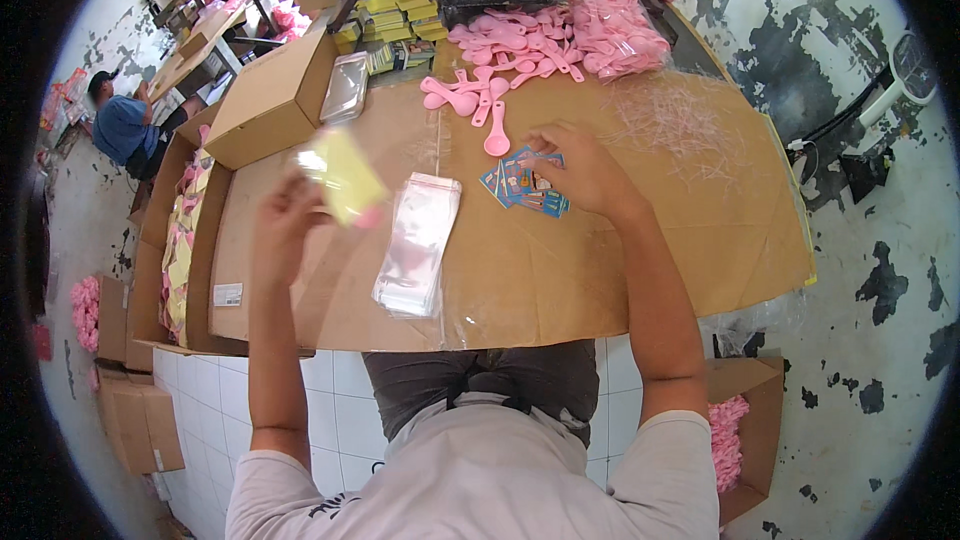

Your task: Packaging small plastic items with brand cards into clear plastic sleeves at a workstation.

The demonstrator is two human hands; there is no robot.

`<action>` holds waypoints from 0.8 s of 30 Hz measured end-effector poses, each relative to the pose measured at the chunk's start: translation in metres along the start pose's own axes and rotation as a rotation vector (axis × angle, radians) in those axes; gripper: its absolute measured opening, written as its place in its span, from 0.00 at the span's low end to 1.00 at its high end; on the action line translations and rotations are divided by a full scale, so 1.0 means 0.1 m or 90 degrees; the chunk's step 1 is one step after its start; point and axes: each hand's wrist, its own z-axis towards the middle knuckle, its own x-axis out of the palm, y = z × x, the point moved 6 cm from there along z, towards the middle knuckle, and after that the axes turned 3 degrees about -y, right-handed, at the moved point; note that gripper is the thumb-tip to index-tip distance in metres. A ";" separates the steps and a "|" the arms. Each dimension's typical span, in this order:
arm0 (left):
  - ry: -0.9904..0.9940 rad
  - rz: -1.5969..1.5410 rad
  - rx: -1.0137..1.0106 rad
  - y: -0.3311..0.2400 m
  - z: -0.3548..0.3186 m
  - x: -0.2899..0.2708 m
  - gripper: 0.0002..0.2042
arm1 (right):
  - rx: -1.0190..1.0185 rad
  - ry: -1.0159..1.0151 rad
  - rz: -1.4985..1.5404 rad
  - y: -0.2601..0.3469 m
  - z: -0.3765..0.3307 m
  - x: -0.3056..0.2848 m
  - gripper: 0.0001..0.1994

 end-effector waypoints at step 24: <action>0.107 0.594 -0.003 0.34 0.23 0.67 0.23 | 0.026 0.315 0.256 0.33 -0.22 0.54 0.10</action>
